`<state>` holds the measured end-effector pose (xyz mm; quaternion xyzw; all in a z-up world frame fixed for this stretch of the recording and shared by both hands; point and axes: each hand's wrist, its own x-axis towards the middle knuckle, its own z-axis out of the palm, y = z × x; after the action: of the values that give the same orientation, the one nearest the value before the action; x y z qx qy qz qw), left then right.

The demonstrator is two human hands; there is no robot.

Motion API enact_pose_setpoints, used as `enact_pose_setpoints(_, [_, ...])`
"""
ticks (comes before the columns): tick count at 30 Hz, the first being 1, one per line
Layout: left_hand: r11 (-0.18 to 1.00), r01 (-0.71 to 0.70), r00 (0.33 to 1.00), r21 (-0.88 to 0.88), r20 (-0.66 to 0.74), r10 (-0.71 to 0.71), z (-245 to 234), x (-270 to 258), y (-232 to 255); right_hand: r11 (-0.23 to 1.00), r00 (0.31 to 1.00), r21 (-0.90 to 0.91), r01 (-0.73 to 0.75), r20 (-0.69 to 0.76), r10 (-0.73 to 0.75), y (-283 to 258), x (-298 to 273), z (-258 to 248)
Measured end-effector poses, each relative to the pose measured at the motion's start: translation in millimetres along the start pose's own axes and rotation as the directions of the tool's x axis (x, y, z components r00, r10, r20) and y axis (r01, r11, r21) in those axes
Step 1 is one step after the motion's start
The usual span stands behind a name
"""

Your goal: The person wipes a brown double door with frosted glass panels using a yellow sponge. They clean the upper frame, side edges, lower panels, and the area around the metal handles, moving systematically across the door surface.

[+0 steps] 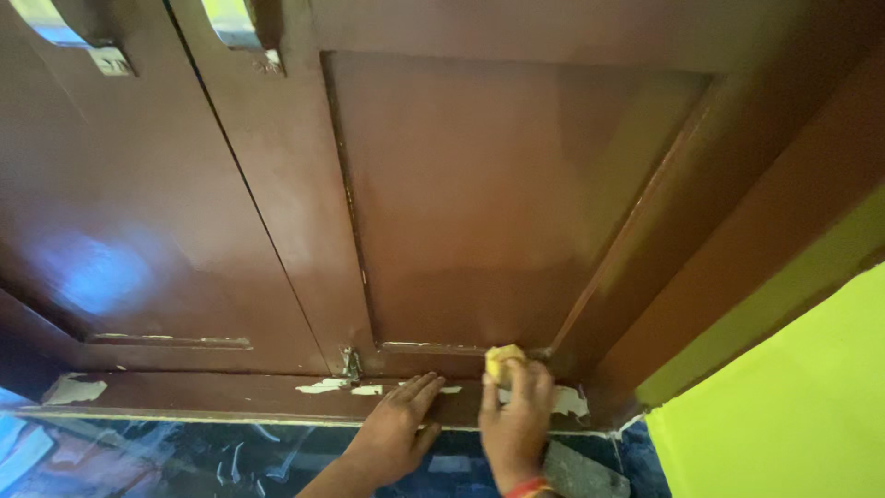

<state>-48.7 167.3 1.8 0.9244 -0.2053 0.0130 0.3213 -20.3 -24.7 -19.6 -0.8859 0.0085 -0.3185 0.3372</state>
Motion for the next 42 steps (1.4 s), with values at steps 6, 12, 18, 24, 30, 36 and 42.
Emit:
enact_pose_setpoints(6, [0.998, -0.049, 0.976, -0.025, -0.213, 0.043, -23, -7, 14, 0.956, 0.948, 0.032, 0.29, 0.124, -0.292, -22, -5, 2])
enact_pose_setpoints(12, [0.987, -0.01, 0.938, 0.158, -0.342, 0.064, -34, -12, 10, 0.933, 0.938, -0.106, 0.345, 0.005, -0.346, -4, 21, -26])
enact_pose_setpoints(18, [0.988, 0.156, 0.964, 0.013, -0.222, -0.15, -30, -23, 6, 0.92, 0.931, -0.15, 0.362, 0.014, -0.364, -46, 17, 13])
enact_pose_setpoints(24, [0.993, 0.092, 0.903, 0.069, -0.427, -0.054, -14, -34, -10, 0.888, 0.883, -0.007, 0.46, 0.116, -0.456, -71, 13, 12])
enact_pose_setpoints(30, [0.988, 0.136, 0.885, 0.071, -0.456, -0.089, -17, -37, -21, 0.899, 0.893, 0.021, 0.438, 0.103, -0.438, -80, 12, 13])
enact_pose_setpoints(36, [0.995, 0.055, 0.897, 0.077, -0.442, -0.016, -29, -49, -29, 0.904, 0.892, 0.134, 0.406, 0.159, -0.424, -118, 3, 42])
enact_pose_setpoints(42, [0.997, 0.02, 0.893, 0.069, -0.45, 0.013, -48, -66, -52, 0.842, 0.95, 0.442, 0.309, -0.091, -0.3, -133, 0, 22])
